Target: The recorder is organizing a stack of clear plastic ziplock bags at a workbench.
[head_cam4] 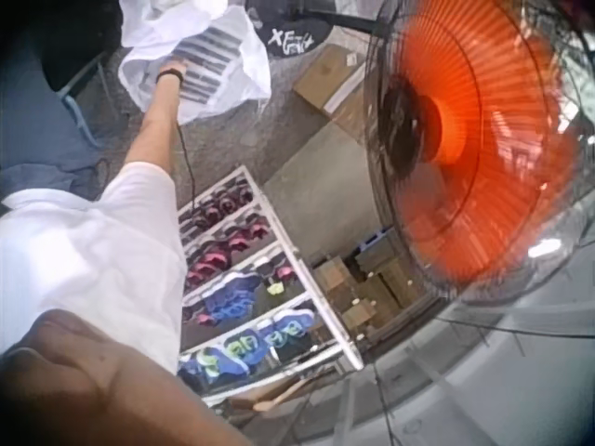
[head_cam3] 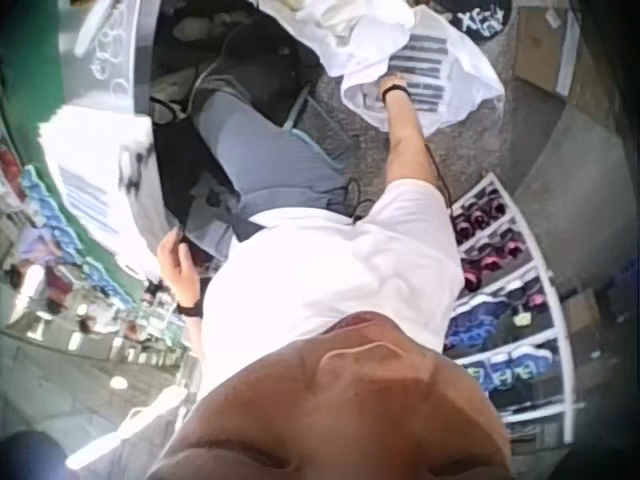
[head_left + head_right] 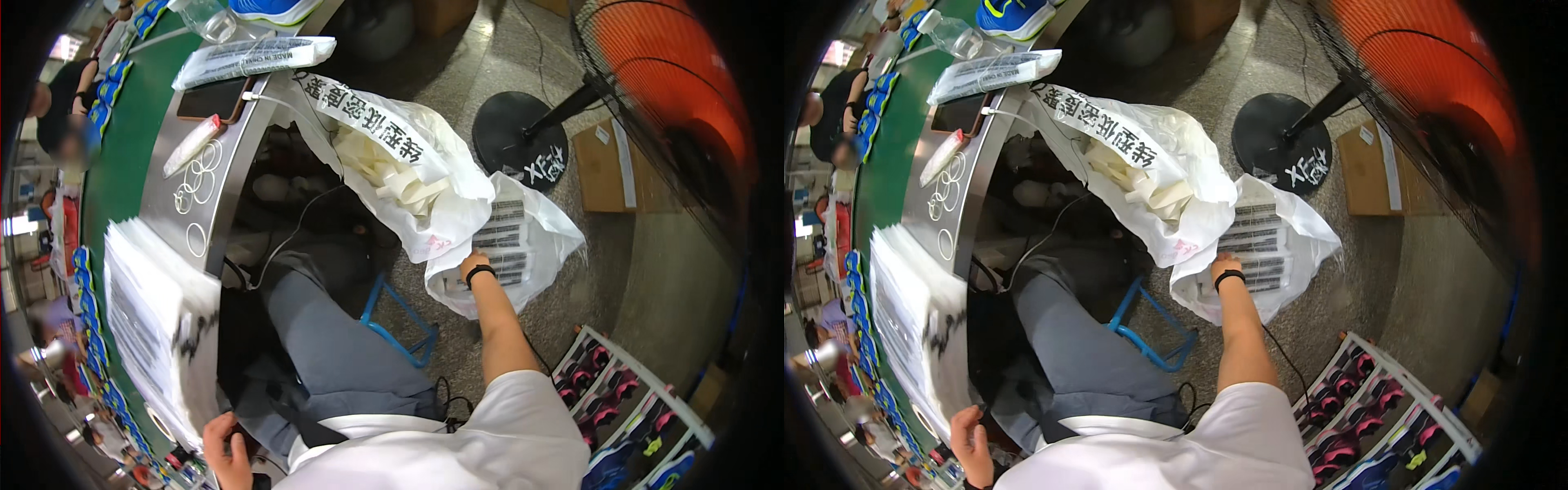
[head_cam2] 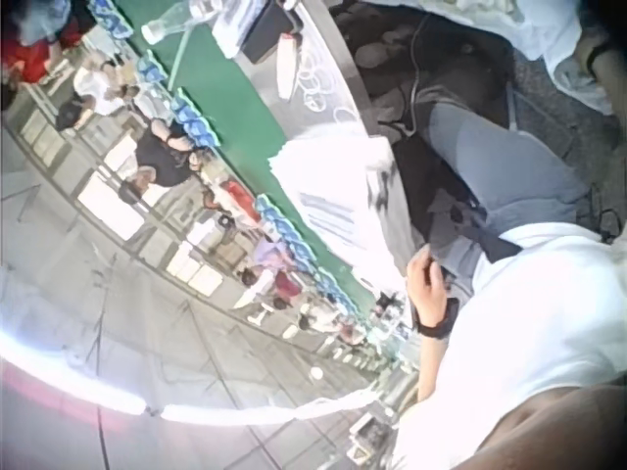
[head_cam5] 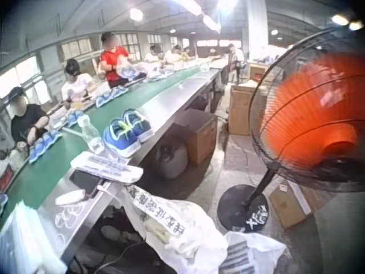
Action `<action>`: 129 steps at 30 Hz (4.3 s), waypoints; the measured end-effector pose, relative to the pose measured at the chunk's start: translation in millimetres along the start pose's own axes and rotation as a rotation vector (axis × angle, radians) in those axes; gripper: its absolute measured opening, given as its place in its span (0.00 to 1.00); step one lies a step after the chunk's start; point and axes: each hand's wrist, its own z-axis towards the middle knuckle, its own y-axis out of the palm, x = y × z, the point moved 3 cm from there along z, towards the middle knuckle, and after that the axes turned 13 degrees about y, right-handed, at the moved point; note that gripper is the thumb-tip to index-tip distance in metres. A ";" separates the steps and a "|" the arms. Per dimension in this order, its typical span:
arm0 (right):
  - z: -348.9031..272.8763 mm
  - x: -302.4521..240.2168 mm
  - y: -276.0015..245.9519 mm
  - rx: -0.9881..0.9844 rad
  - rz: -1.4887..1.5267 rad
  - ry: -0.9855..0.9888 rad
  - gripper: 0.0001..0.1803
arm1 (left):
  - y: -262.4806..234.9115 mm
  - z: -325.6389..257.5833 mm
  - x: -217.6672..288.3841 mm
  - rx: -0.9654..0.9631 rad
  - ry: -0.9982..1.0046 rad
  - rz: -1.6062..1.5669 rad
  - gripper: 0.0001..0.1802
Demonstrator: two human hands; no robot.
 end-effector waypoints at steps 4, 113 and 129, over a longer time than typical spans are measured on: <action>13.0 -0.5 11.3 0.050 0.125 -0.006 0.23 | 9.3 1.6 -4.6 -0.052 -0.212 -0.136 0.22; -440.5 -142.6 -431.4 0.214 0.817 -1.249 0.05 | -117.9 25.7 -193.3 0.854 0.263 -2.256 0.29; -461.3 -245.5 -443.1 0.387 0.624 -1.152 0.14 | -97.5 27.8 -157.1 0.655 0.175 -2.260 0.37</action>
